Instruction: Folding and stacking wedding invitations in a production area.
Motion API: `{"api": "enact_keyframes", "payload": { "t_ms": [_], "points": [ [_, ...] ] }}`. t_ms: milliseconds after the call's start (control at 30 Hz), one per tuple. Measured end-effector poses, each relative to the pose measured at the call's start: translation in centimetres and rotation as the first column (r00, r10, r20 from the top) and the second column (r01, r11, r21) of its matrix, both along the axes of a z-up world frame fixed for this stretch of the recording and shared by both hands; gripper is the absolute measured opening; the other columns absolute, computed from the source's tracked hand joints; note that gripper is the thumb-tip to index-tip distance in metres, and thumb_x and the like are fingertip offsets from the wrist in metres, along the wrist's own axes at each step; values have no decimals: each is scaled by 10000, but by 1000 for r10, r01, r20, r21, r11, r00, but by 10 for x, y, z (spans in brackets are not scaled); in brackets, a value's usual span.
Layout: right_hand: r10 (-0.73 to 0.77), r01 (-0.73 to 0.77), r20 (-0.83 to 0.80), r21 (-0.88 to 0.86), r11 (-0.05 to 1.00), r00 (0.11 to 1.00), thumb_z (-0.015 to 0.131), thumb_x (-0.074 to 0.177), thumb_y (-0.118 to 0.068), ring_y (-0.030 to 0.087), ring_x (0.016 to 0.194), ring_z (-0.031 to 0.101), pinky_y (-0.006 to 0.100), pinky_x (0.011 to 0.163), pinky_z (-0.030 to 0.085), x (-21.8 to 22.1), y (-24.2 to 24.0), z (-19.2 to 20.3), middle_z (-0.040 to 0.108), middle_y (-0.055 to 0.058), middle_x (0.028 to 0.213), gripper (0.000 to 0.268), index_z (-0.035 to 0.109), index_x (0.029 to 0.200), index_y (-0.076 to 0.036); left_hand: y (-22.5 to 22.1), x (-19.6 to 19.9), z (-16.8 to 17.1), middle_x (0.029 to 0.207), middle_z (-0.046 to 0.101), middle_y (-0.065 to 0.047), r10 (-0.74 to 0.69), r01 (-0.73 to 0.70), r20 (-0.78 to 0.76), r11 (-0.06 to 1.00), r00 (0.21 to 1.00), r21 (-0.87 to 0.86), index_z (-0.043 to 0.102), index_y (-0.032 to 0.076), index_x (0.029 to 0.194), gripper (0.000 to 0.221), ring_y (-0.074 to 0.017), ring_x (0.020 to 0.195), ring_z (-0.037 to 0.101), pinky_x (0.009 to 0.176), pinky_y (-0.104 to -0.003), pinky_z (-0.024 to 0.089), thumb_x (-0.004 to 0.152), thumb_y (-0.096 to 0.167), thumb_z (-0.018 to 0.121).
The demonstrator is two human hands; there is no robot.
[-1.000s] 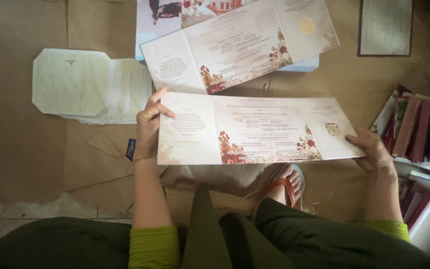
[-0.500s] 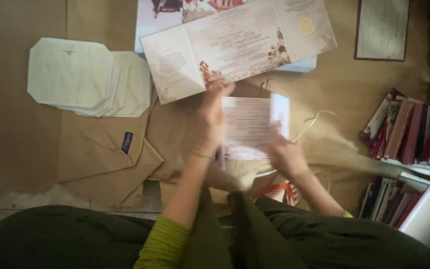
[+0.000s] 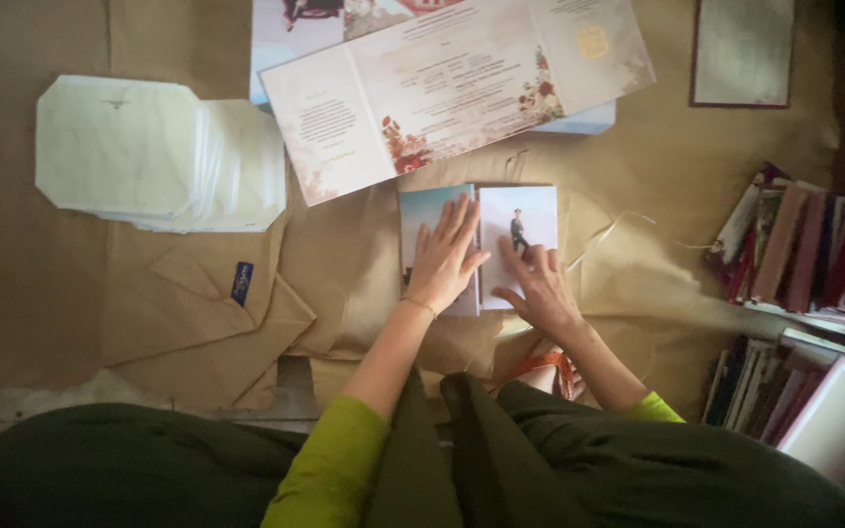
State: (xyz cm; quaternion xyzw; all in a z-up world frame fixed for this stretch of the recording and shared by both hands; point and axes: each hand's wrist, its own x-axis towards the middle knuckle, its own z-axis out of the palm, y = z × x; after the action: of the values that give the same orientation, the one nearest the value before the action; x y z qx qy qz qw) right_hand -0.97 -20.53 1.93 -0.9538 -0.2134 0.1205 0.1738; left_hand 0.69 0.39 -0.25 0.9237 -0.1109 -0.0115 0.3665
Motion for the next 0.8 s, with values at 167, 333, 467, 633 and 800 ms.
{"api": "enact_keyframes", "payload": {
  "t_ms": [167,333,467,633,800],
  "points": [
    [-76,66,123,84,994,989,803,797,-402,447,1316,387,569,1079,375,-11,-8,-7,391,238,1452,880,415,1528,-104,-6,2,-17,1713,116,13,-20,44,-124,980,992,194,186,222,1635,842,-240,1571,169,1217,-637,186,955,445,629],
    [-54,41,102,132,990,993,771,843,-411,505,1454,263,591,1188,300,-18,-15,-23,261,301,1578,911,362,1566,-36,-4,0,-34,1719,140,19,-46,65,-71,955,996,288,210,201,1624,833,-208,1574,190,1221,-631,197,946,403,649],
    [-27,22,103,52,998,994,764,849,-434,521,1466,218,617,1183,277,-18,-9,-27,220,322,1588,931,330,1561,-22,-6,0,-40,1717,138,21,-50,62,-51,957,997,282,220,208,1626,842,-205,1573,183,1223,-631,203,939,404,665],
    [116,-123,-47,-208,970,992,678,886,-500,475,1495,120,735,1149,201,-25,10,-39,149,258,1623,888,282,1587,-126,-16,2,-41,1692,186,42,15,5,-51,927,999,376,270,217,1609,838,-184,1553,219,1225,-607,232,893,394,669],
    [255,-243,21,-235,941,967,632,919,-459,476,1520,107,777,1138,190,-36,21,-57,145,219,1657,853,261,1578,-64,-26,26,-40,1642,335,-49,4,23,-57,889,998,457,408,109,1538,656,-254,1517,320,1139,-614,326,947,290,628]
  ]
}}
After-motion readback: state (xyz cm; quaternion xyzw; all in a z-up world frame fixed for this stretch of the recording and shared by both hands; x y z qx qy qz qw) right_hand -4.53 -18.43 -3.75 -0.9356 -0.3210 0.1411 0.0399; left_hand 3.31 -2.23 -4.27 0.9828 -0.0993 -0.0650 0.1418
